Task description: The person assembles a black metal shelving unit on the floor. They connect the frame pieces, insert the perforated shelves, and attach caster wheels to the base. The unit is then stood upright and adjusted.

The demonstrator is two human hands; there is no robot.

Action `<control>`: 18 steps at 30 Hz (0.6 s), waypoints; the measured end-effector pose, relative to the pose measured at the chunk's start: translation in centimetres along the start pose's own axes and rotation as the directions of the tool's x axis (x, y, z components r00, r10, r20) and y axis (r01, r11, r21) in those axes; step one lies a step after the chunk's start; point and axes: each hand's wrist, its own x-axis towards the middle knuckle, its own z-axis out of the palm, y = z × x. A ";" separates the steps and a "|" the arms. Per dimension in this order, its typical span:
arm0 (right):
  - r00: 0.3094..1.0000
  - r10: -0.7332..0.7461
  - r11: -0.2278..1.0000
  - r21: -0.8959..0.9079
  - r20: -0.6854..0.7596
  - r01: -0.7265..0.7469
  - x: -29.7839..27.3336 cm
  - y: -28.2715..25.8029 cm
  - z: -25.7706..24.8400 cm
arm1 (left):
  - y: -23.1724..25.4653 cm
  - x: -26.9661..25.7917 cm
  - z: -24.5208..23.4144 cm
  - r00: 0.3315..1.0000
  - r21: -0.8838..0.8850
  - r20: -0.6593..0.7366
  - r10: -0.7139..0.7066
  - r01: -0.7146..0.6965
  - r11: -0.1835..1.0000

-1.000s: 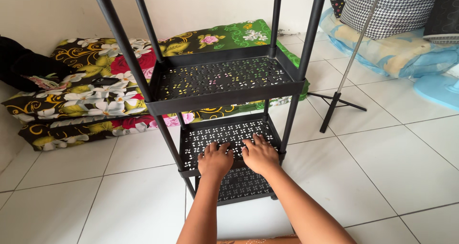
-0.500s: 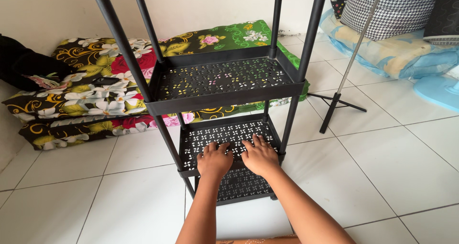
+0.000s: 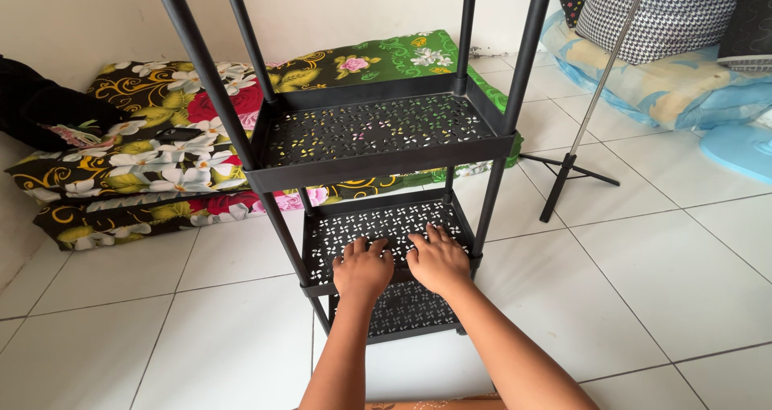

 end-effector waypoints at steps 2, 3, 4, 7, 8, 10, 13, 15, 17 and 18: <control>0.997 -0.016 0.995 0.094 -0.081 0.023 -0.3 0.0 -0.2 | -0.1 -0.2 0.6 0.995 -0.036 -0.102 0.022 -0.026 0.999; 0.990 -0.019 0.981 0.191 -0.139 0.045 -0.7 0.1 -0.3 | -0.3 -0.5 0.8 0.984 -0.050 -0.170 0.061 -0.071 0.996; 0.981 -0.015 0.956 0.284 -0.196 0.072 -1.1 0.1 -0.4 | -0.5 -0.7 1.0 0.966 -0.061 -0.238 0.098 -0.116 0.991; 0.768 -0.234 0.842 0.270 -0.597 0.467 -2.9 0.2 -2.0 | -1.0 -2.1 0.4 0.828 -0.164 -0.511 0.230 -0.356 0.920; 0.693 -0.284 0.833 0.188 -0.662 0.520 -3.3 -0.2 -2.8 | -1.1 -2.6 -0.4 0.750 -0.191 -0.610 0.257 -0.454 0.870; 0.517 -0.383 0.797 0.009 -0.766 0.604 -4.7 -1.0 -5.0 | -0.5 -3.9 -2.7 0.633 -0.161 -0.715 0.298 -0.564 0.810; 0.287 -0.367 0.747 -0.097 -0.885 0.657 -5.2 -3.1 -9.2 | 1.1 -6.1 -6.9 0.376 0.007 -0.867 0.327 -0.647 0.762; 0.229 -0.294 0.783 -0.096 -0.928 0.615 -5.0 -4.5 -12.2 | 2.6 -6.5 -10.0 0.217 0.119 -0.920 0.328 -0.641 0.758; 0.294 -0.261 0.836 -0.063 -0.920 0.545 -4.6 -5.5 -15.3 | 4.0 -6.2 -13.0 0.164 0.141 -0.939 0.301 -0.615 0.776; 0.321 -0.247 0.853 -0.048 -0.914 0.520 -4.2 -6.0 -16.8 | 4.7 -5.8 -14.5 0.169 0.125 -0.945 0.279 -0.602 0.788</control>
